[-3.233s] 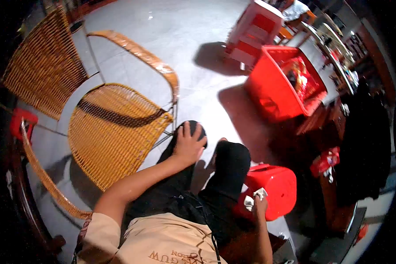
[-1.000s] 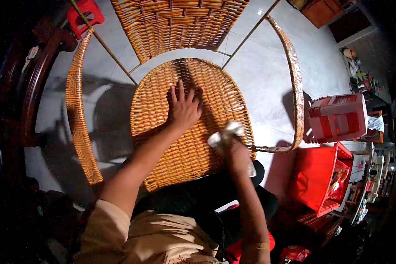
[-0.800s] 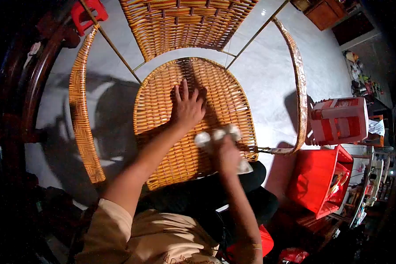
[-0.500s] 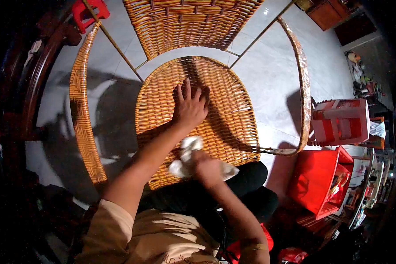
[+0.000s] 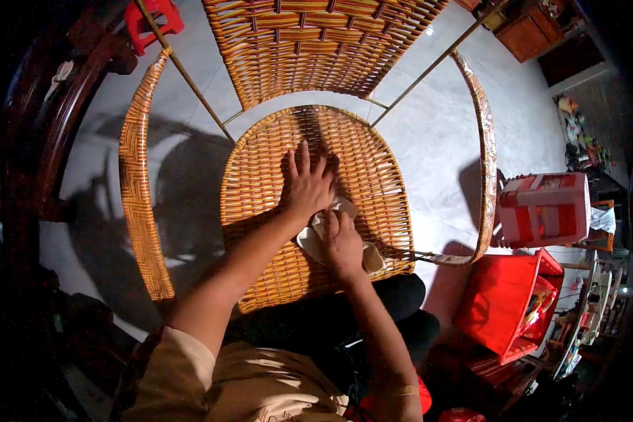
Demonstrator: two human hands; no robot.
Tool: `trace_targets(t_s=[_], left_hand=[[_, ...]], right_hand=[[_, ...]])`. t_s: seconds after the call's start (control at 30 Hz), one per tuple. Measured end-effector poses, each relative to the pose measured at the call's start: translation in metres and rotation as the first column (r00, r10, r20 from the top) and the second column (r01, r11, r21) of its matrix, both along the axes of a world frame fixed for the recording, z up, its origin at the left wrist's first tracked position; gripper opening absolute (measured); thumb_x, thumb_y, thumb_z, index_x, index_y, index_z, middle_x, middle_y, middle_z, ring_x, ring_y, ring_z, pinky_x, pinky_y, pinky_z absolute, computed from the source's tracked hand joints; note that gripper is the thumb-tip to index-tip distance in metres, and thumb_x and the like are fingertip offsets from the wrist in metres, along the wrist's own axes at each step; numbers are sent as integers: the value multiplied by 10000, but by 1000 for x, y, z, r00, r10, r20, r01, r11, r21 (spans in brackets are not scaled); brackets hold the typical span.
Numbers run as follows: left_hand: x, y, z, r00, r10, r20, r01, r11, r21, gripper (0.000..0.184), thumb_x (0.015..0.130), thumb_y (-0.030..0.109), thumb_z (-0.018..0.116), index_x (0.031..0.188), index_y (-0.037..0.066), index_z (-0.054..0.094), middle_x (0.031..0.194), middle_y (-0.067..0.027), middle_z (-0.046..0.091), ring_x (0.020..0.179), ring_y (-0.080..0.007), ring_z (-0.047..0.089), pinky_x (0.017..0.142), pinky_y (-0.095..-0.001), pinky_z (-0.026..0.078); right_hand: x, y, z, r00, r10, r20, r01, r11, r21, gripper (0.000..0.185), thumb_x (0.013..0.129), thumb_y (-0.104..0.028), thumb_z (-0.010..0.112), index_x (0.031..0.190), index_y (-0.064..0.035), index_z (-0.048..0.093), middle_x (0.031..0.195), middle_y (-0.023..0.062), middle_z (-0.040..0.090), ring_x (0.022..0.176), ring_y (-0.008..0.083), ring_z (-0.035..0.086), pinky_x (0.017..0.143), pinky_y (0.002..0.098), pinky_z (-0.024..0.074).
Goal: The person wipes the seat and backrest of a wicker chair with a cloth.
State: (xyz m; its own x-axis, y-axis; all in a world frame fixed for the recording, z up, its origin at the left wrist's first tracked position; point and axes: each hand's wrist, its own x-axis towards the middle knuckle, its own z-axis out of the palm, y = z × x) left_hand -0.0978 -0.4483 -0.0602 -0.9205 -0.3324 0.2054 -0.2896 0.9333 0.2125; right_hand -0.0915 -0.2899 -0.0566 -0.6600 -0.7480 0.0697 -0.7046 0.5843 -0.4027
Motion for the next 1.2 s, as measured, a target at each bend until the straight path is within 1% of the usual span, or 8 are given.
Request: trace_targets(t_s=[0.1, 0.2, 0.23, 0.33, 0.47, 0.77, 0.93, 1.2], left_hand=[[0, 0, 2, 998, -9, -66, 11, 999, 30, 276, 745, 276, 586, 868, 48, 681, 1228, -160, 504, 1336, -462, 152, 1047, -672, 35], [4, 0, 3, 995, -21, -102, 24, 999, 25, 271, 731, 247, 582, 844, 20, 678, 1200, -174, 515, 1333, -467, 156, 1042, -677, 46], [4, -1, 4, 993, -37, -108, 37, 999, -3, 272, 731, 249, 584, 835, 15, 675, 1196, -177, 515, 1332, -469, 159, 1040, -678, 50], [2, -1, -1, 979, -36, -201, 42, 999, 24, 270, 725, 245, 586, 820, 4, 663, 1193, -195, 508, 1330, -476, 157, 1036, -683, 52], [3, -1, -6, 975, -45, -220, 54, 998, 34, 286, 716, 248, 593, 848, 4, 662, 1196, -206, 504, 1328, -490, 147, 1034, -684, 50], [5, 2, 3, 979, -45, -200, 45, 999, -5, 272, 769, 241, 589, 855, -6, 664, 1187, -214, 521, 1326, -466, 183, 1049, -665, 44], [8, 1, 0, 991, -44, -126, 39, 998, -39, 259, 788, 254, 578, 857, 19, 662, 1214, -206, 496, 1323, -474, 179, 1043, -671, 54], [5, 6, -3, 999, 6, -33, -11, 989, -148, 333, 824, 296, 544, 1035, 58, 639, 1289, -166, 453, 1333, -456, 171, 1055, -643, 53]], right_hand=[[-33, 15, 4, 929, -171, 328, 100, 970, 221, 377, 959, -207, 376, 1299, -44, 400, 1260, 247, 471, 1034, 411, 532, 733, 461, 509], [-67, 19, 11, 880, -261, 396, 351, 920, -172, 486, 874, -237, 538, 1258, 10, 372, 1236, 204, 458, 1043, 346, 522, 807, 403, 486], [-88, 17, 24, 911, -380, -162, 413, 820, 397, 554, 895, -229, 533, 1355, -14, 310, 1297, 192, 430, 1112, 360, 490, 859, 398, 476], [-84, 6, 18, 883, -466, 50, 435, 854, 285, 551, 852, -184, 564, 1326, -5, 350, 1220, 200, 465, 1088, 344, 496, 845, 418, 479], [-3, 4, -25, 962, -228, 152, 214, 972, 101, 319, 956, -282, 383, 1073, -2, 485, 991, 265, 566, 641, 387, 605, 486, 462, 494], [45, 24, 64, 941, 161, -296, -119, 981, 155, 358, 922, -198, 461, 1251, -57, 459, 1152, 174, 515, 874, 320, 567, 741, 373, 472], [44, 120, 82, 875, -422, 238, 471, 856, -212, 552, 733, -104, 685, 1240, -63, 472, 1168, 185, 499, 1098, 358, 455, 938, 420, 374], [74, 330, 41, 758, -516, -399, 646, 676, 353, 309, 785, -379, 604, 919, -112, 685, 1029, 78, 625, 1017, 284, 539, 857, 476, 362]])
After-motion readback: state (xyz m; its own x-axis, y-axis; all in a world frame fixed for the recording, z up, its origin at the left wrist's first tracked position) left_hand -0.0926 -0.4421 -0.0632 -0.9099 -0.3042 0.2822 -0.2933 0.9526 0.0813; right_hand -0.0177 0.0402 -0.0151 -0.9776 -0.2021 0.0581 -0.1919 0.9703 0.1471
